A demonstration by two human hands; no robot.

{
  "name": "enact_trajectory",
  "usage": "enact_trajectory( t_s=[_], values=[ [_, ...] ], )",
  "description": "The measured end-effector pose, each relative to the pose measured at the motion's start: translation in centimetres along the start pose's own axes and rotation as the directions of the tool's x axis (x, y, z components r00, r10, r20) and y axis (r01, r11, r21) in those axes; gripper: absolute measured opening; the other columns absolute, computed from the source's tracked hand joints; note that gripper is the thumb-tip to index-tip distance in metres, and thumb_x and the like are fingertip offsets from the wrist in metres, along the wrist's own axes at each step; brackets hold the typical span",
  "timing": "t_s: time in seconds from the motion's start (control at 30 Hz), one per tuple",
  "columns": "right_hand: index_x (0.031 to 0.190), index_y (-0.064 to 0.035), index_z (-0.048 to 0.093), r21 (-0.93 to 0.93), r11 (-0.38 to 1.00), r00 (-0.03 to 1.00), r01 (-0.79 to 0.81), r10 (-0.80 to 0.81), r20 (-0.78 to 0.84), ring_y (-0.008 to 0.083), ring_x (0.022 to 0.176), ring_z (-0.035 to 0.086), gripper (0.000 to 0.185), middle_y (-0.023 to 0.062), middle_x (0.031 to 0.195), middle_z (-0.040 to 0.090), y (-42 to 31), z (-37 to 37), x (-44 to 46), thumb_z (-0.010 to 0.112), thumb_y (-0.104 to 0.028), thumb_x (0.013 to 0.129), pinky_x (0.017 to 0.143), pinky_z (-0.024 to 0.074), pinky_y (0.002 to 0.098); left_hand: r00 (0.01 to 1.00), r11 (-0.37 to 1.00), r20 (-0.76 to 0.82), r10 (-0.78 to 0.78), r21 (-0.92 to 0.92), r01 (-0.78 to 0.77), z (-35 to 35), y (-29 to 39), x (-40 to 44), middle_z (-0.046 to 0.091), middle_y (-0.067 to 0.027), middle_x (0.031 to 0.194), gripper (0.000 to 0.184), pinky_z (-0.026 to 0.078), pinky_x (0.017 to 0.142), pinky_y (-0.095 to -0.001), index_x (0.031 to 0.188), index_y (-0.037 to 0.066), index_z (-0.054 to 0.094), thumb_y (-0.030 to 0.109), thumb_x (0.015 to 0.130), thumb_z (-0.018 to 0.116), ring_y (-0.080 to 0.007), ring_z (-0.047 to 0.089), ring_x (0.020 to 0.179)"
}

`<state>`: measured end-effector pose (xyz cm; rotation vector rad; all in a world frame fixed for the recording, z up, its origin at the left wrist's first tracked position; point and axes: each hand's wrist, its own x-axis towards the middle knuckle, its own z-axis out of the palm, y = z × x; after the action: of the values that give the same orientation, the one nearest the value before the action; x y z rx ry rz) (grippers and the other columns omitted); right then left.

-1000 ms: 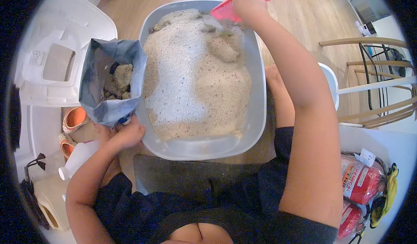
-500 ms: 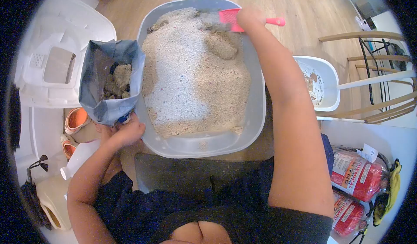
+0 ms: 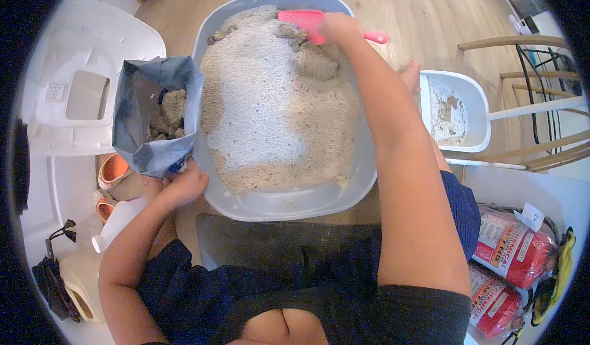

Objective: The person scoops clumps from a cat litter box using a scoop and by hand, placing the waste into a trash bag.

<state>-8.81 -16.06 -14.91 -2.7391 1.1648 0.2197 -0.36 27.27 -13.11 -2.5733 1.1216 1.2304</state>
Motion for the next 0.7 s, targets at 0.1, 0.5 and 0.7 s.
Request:
enact_trajectory(
  t_s=[0.1,0.5,0.7],
  values=[
    [0.097,-0.0012,0.063,0.021,0.999,0.998,0.027,-0.026,-0.056,0.0331,0.093,0.062,0.038,0.0189,0.1,0.064,-0.2,0.6,-0.3,0.044,-0.03,0.081,0.082,0.0478,0.0439,0.97,0.984,0.188,-0.154,-0.056,0.167,-1.1,1.2,-0.5,0.046,-0.0406,0.117,0.071,0.022,0.106,-0.0465,0.129,-0.02,0.008,0.032,0.09,0.035,-0.0469,0.049,0.112],
    [0.069,0.0039,0.061,0.37,0.928,0.973,0.052,-0.13,0.191,0.03,0.057,0.058,0.049,0.0165,0.06,0.059,-0.5,1.6,-2.3,0.047,-0.04,0.085,0.06,0.0455,0.0407,0.993,0.977,0.105,-0.061,-0.2,0.081,0.7,-0.8,0.6,0.059,-0.0316,0.089,0.067,0.051,0.07,-0.0397,0.124,-0.022,0.0,0.019,0.088,0.037,-0.0348,0.064,0.073],
    [0.067,0.0012,0.062,0.413,0.909,0.978,0.066,0.023,-0.208,0.026,0.055,0.057,0.043,0.0168,0.063,0.06,0.6,2.8,-6.8,0.044,-0.033,0.086,0.058,0.0436,0.0407,0.984,0.993,0.168,0.063,-0.109,-0.045,1.6,-2.8,2.3,0.06,-0.0316,0.088,0.068,0.053,0.066,-0.0406,0.12,-0.027,-0.002,0.021,0.089,0.036,-0.0347,0.065,0.07]
  ],
)
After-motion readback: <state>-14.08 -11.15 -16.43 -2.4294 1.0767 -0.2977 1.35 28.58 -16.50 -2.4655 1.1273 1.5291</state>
